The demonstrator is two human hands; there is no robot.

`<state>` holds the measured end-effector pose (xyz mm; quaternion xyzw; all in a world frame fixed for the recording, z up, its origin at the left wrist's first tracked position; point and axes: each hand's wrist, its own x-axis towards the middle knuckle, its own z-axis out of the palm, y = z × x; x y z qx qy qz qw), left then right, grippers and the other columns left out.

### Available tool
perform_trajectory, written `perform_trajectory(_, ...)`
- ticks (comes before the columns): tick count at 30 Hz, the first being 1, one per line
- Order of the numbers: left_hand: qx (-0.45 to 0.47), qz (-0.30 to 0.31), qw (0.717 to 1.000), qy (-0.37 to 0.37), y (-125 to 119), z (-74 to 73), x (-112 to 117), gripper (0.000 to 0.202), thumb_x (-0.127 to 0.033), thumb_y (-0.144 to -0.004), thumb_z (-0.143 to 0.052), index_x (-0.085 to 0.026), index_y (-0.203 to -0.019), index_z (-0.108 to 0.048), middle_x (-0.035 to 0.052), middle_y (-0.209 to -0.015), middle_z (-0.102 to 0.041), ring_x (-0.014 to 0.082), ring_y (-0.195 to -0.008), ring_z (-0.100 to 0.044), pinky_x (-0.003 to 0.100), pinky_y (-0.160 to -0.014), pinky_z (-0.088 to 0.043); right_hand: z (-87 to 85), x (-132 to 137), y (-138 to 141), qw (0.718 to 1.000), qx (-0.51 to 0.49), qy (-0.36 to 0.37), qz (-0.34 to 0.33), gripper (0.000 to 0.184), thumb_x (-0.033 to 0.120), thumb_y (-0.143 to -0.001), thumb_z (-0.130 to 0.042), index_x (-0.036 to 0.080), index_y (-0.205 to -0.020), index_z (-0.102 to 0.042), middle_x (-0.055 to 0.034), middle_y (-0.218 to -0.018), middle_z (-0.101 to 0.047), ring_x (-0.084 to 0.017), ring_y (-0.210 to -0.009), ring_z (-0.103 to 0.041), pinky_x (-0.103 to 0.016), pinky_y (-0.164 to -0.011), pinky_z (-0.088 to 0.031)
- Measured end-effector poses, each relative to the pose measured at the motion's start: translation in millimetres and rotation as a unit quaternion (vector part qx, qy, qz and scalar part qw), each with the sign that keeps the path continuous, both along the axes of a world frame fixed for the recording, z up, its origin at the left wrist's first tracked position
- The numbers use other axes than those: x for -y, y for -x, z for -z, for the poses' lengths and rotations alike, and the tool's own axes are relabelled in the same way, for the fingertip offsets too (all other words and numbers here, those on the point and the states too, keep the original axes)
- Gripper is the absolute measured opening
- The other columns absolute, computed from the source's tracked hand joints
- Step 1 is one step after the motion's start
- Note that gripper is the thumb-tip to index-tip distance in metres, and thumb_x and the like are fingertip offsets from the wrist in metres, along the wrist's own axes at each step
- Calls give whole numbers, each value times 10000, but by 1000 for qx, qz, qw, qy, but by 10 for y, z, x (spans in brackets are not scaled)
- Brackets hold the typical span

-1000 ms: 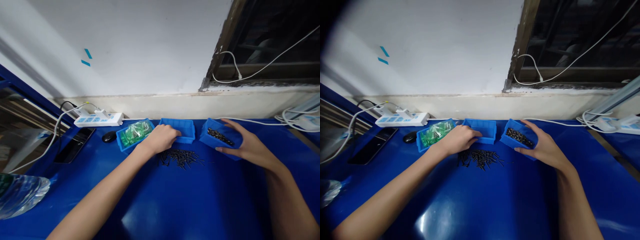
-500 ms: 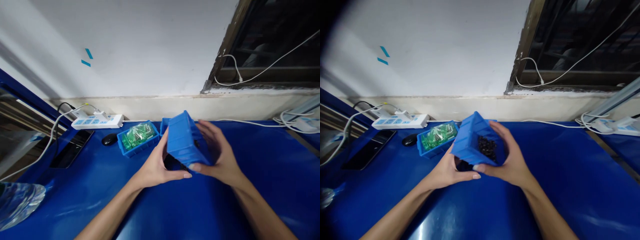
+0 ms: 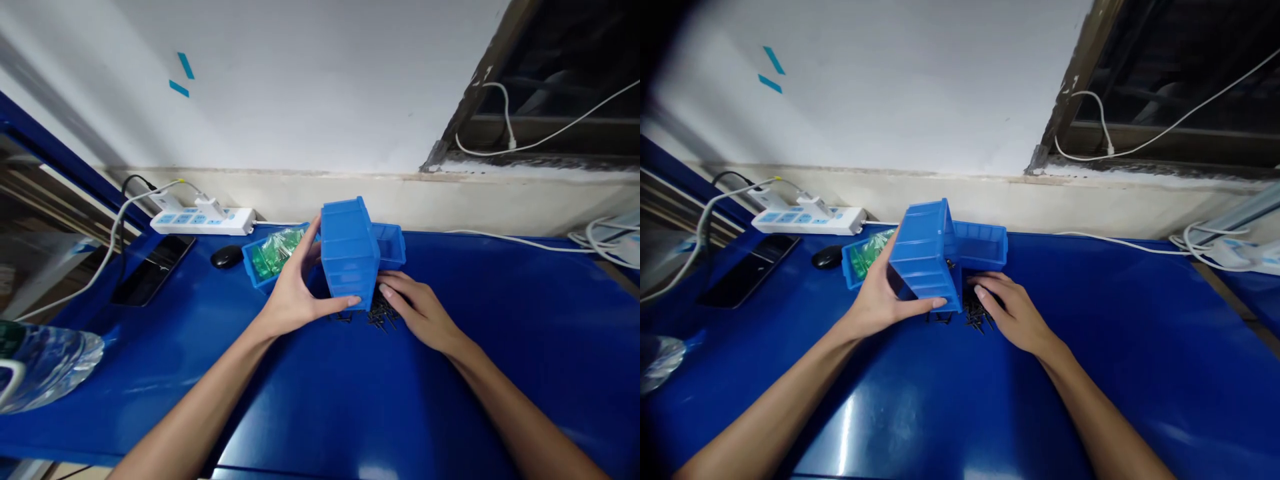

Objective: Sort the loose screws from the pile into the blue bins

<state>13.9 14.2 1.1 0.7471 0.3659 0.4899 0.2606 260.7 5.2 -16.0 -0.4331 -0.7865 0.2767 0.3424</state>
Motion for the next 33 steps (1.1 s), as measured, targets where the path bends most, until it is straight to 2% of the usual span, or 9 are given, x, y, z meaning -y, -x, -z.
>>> perform_trajectory(3, 2, 2, 1000, -2, 1, 0, -1, 1140, -550, -807, -821, -288, -1665, -117, 189, -1558, -491, 378, -1371, -558, 564, -1069, -537, 11, 21, 77, 999, 20, 13, -24, 303, 369, -1030, -499, 298, -1195, -743, -60, -1263, -751, -283, -1221, -680, -488, -1052, -531)
perform_trajectory(7, -1, 11, 1000, 2, 1, -1, -2, 1138, -492, -813, -823, -306, -1666, -94, 181, -1606, -431, 394, -1406, -519, 570, -1047, -556, -35, 30, 100, 997, -22, 69, -42, 308, 367, -1022, -500, 284, -1177, -753, -47, -1182, -788, -275, -1095, -744, -437, -957, -584)
perform_trajectory(11, 9, 23, 999, 28, 0, 16, -8, 1112, -448, -812, -824, -304, -1662, -123, 178, -1633, -389, 389, -1420, -505, 570, -1061, -550, -4, 23, 95, 995, -47, 82, 2, 282, 351, -999, -501, 256, -1099, -747, -45, -1102, -806, -275, -1065, -756, -427, -937, -583)
perform_trajectory(16, 33, 20, 999, 22, -17, 3, 2, 1090, -409, -798, -844, -306, -1656, -180, 154, -1635, -396, 392, -1443, -477, 581, -1093, -526, 63, 27, 119, 994, -64, 54, 72, 161, 290, -947, -516, 231, -911, -662, -37, -853, -776, -225, -809, -756, -343, -719, -582)
perform_trajectory(20, 23, 3, 999, 26, -37, -11, 26, 1084, -404, -783, -863, -307, -1647, -215, 160, -1636, -394, 387, -1432, -492, 564, -1104, -519, 92, 26, 146, 994, -75, 47, 58, 108, 252, -899, -580, 225, -932, -679, -65, -951, -791, -246, -919, -767, -388, -844, -596)
perform_trajectory(24, -10, -20, 1000, 1, -71, 10, 43, 1044, -438, -783, -864, -312, -1630, -268, 153, -1621, -422, 377, -1438, -489, 577, -1140, -478, 115, 24, 148, 991, -110, 60, 53, 149, 222, -869, -590, 231, -970, -699, -69, -1004, -794, -259, -965, -767, -422, -901, -603)
perform_trajectory(27, -39, -38, 998, -21, -109, -8, 30, 1026, -502, -779, -861, -307, -1616, -300, 152, -1595, -463, 379, -1421, -510, 586, -1140, -473, 64, 39, 128, 983, -170, 60, 45, 221, 192, -833, -605, 241, -1023, -707, -54, -1043, -789, -248, -984, -763, -407, -923, -607)
perform_trajectory(30, -58, -49, 997, -33, -159, -92, -12, 1027, -560, -778, -846, -287, -1609, -309, 156, -1580, -483, 379, -1387, -546, 572, -1123, -491, -38, 63, 111, 973, -220, 71, -2, 291, 172, -816, -651, 253, -1089, -708, -39, -1080, -785, -224, -960, -761, -376, -915, -615)
perform_trajectory(33, -74, -53, 995, -38, -230, -223, -62, 1006, -593, -791, -822, -275, -1601, -316, 155, -1592, -467, 373, -1362, -569, 544, -1103, -510, -108, 64, 112, 958, -268, 96, -22, 249, 263, -858, -721, 254, -1107, -713, -47, -1080, -789, -225, -990, -760, -376, -923, -619)
